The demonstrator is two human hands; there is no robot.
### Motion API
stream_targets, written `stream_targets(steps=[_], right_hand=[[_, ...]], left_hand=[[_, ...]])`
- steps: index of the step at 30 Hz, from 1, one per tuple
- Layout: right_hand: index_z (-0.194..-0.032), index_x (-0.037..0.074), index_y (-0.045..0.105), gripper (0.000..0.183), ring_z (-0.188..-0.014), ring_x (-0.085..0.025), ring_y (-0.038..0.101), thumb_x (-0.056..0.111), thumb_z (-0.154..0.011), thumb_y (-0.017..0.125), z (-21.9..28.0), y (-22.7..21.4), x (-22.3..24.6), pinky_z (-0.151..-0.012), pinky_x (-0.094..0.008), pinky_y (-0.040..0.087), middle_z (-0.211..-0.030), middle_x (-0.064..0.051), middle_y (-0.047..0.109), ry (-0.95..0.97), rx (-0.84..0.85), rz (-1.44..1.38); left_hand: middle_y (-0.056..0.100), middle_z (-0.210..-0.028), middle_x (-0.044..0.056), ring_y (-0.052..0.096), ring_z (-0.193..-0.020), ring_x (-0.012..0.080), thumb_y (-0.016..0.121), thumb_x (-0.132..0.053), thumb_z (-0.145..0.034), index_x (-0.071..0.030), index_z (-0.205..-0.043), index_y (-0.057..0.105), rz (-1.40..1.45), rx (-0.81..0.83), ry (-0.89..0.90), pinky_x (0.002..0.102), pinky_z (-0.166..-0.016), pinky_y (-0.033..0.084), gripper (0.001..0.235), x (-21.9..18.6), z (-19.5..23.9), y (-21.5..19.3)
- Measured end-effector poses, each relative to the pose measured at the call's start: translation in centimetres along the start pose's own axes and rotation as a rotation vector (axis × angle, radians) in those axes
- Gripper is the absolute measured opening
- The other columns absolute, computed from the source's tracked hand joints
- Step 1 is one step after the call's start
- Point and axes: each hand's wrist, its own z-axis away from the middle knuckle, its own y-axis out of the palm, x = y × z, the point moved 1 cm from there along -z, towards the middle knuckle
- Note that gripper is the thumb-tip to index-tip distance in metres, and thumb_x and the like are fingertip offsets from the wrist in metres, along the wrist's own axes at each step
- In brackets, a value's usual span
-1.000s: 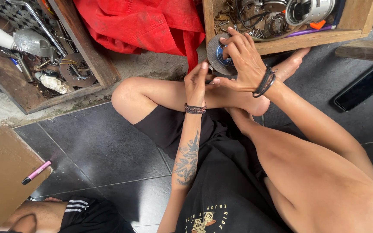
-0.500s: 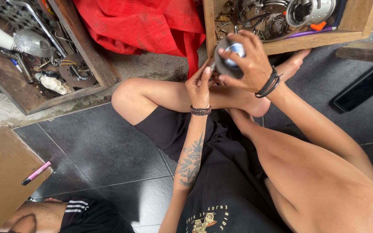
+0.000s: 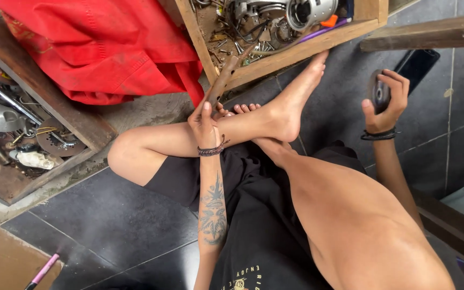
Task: A person sits on the floor and manually cleans and polishes a metal rod using a grinding disc and a small brush.
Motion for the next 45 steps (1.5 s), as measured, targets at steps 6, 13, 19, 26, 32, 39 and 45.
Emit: stream_targets(steps=[6,13,19,26,32,39,45], right_hand=[[-0.123,-0.013,0.059,0.056,-0.111,-0.045,0.056,0.038,-0.101,0.058,2.3,0.3,-3.9,-0.094,-0.056,0.047,-0.125,-0.033,0.056,0.087,-0.038,0.016],[-0.120,-0.006,0.065,0.068,-0.122,-0.043,0.054,0.052,-0.085,0.068,-4.9,4.8,7.5,-0.105,-0.059,0.047,-0.134,-0.026,0.054,-0.181,0.161,-0.202],[-0.120,0.006,0.069,0.063,-0.131,-0.040,0.052,0.055,-0.081,0.077,-9.4,15.9,12.4,-0.109,-0.057,0.051,-0.138,-0.019,0.059,-0.583,0.319,-0.258],[-0.122,0.003,0.070,0.063,-0.124,-0.037,0.055,0.043,-0.075,0.082,-9.7,17.2,12.7,-0.095,-0.053,0.046,-0.139,-0.019,0.057,-0.650,0.352,-0.245],[-0.121,0.008,0.066,0.066,-0.102,-0.032,0.054,0.048,-0.071,0.084,-9.1,17.6,11.2,-0.085,-0.050,0.049,-0.127,-0.016,0.062,-0.639,0.261,-0.227],[-0.106,0.008,0.074,0.052,-0.101,-0.033,0.055,0.049,-0.074,0.076,-8.3,16.8,12.9,-0.083,-0.044,0.044,-0.121,-0.013,0.065,-0.579,0.280,-0.280],[-0.108,0.004,0.071,0.054,-0.096,-0.033,0.053,0.037,-0.068,0.084,-8.9,15.4,14.0,-0.087,-0.047,0.045,-0.125,-0.015,0.064,-0.535,0.280,-0.176]], left_hand=[[0.065,-0.094,0.010,0.064,-0.086,0.0156,0.059,-0.014,-0.104,0.011,-0.134,0.061,-0.013,0.013,0.020,0.025,-0.075,0.060,0.039,0.5,-0.3,-1.0],[0.068,-0.100,0.015,0.064,-0.084,0.0159,0.058,-0.011,-0.105,0.009,-0.136,0.060,-0.040,0.031,0.054,0.026,-0.077,0.060,0.037,1.3,-0.6,-1.7],[0.073,-0.104,0.015,0.068,-0.082,0.0127,0.061,-0.025,-0.105,0.008,-0.125,0.065,-0.002,0.010,0.107,0.022,-0.073,0.061,0.039,1.7,-0.8,-2.5],[0.066,-0.129,0.017,0.065,-0.096,0.0143,0.062,-0.029,-0.107,0.010,-0.144,0.052,-0.057,0.088,0.123,0.026,-0.085,0.058,0.055,0.9,-0.1,-1.5],[0.066,-0.095,0.012,0.060,-0.082,0.0124,0.067,-0.025,-0.102,0.010,-0.133,0.062,-0.161,-0.040,0.224,0.021,-0.074,0.055,0.047,1.4,-0.2,-0.9],[0.069,-0.085,0.011,0.063,-0.075,0.0128,0.062,-0.025,-0.104,0.001,-0.129,0.069,-0.566,-0.041,0.464,0.028,-0.066,0.062,0.037,0.9,-0.1,-0.3],[0.073,-0.096,0.009,0.063,-0.077,0.0122,0.065,-0.028,-0.101,0.005,-0.123,0.069,-0.528,-0.073,0.382,0.023,-0.071,0.054,0.040,1.6,0.1,-0.9]])
